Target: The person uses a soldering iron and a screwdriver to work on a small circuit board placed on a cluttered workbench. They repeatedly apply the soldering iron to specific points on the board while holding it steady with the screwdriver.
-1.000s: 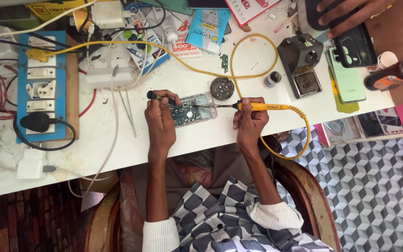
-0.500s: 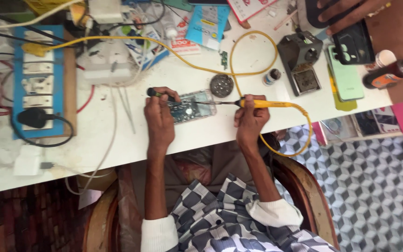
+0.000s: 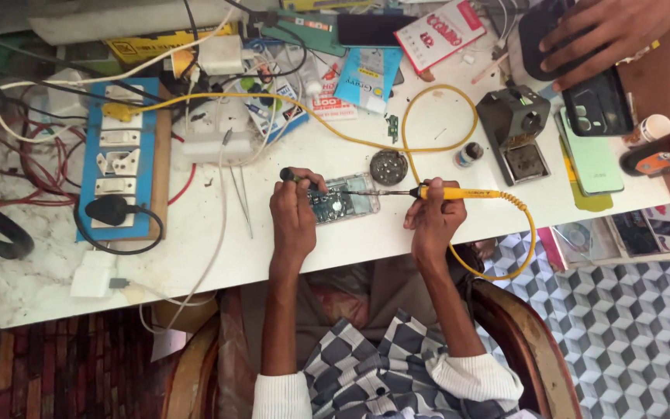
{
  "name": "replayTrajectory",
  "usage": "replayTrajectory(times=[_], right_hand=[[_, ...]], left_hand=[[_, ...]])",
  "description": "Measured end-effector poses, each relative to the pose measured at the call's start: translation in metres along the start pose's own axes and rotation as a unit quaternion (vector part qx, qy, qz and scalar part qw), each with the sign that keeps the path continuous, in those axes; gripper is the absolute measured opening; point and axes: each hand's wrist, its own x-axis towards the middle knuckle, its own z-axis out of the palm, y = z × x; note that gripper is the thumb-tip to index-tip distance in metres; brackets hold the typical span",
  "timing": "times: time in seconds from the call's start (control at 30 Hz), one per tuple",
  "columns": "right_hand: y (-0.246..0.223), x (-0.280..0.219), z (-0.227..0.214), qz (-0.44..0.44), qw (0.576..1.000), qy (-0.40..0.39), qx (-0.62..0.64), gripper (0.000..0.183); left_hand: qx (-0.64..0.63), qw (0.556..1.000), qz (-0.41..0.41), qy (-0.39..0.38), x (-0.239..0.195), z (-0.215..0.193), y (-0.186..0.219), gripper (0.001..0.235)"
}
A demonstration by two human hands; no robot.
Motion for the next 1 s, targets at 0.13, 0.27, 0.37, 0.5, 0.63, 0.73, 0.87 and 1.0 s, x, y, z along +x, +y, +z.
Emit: replayTrajectory(times=[0.13,0.27,0.37,0.5,0.63,0.73,0.87,1.0], right_hand=[[0.002,0.0,0.001,-0.015,0.999,-0.032,0.003,0.03],[0.003,-0.002,-0.005,-0.008,0.999,-0.051,-0.004,0.029],[0.004,0.0,-0.005,-0.02,0.998,-0.064,0.006,0.029],[0.006,0.001,-0.007,-0.018,0.997,-0.075,-0.005,0.028],[0.008,0.0,-0.008,-0.007,0.997,-0.079,0.005,0.024],[0.009,0.004,-0.005,-0.006,0.997,-0.064,0.031,0.024],[0.007,0.0,-0.008,-0.001,0.998,-0.063,-0.01,0.024],[0.005,0.001,-0.004,0.003,0.997,-0.076,-0.021,0.024]], left_hand=[[0.005,0.999,0.036,-0.001,0.0,-0.001,-0.001,0.026],[-0.02,0.999,0.012,-0.025,-0.003,0.001,-0.002,0.028],[-0.037,0.999,0.005,-0.029,0.001,0.002,-0.002,0.029],[-0.054,0.997,-0.01,-0.05,0.004,0.001,0.0,0.029],[-0.01,0.998,0.011,-0.058,0.007,-0.004,0.003,0.029],[0.019,0.999,0.025,-0.038,0.008,-0.006,0.007,0.028],[-0.021,1.0,0.014,-0.015,-0.004,-0.004,0.01,0.028],[-0.041,0.998,-0.043,-0.021,-0.004,-0.005,0.008,0.026]])
